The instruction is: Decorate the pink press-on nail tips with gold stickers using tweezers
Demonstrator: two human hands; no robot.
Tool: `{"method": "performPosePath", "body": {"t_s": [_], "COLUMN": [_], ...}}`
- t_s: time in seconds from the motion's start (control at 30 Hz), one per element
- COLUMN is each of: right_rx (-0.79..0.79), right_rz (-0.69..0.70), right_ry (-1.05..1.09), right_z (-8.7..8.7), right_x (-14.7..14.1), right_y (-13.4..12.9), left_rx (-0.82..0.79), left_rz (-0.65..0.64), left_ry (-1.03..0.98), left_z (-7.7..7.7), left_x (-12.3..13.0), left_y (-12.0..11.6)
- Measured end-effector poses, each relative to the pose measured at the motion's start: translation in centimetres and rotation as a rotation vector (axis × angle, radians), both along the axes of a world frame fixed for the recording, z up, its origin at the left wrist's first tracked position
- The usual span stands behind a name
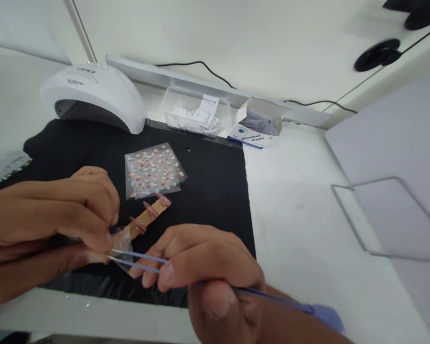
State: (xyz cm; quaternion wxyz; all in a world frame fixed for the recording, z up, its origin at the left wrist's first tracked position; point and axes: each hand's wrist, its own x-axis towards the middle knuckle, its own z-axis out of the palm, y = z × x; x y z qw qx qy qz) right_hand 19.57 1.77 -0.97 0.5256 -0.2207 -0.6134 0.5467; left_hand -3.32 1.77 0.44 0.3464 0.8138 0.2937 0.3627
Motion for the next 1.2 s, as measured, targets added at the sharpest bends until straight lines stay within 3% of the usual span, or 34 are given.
{"method": "performPosePath", "body": {"t_s": [1.2], "right_rx": [0.001], "right_rz": [-0.003], "right_ry": [0.04], "right_z": [-0.21], "right_x": [-0.14], "right_y": [-0.13], "left_rx": [-0.013], "left_rz": [0.017], "left_ry": [-0.004], "left_z": [-0.13], "left_x": [-0.09], "left_y": [0.02]}}
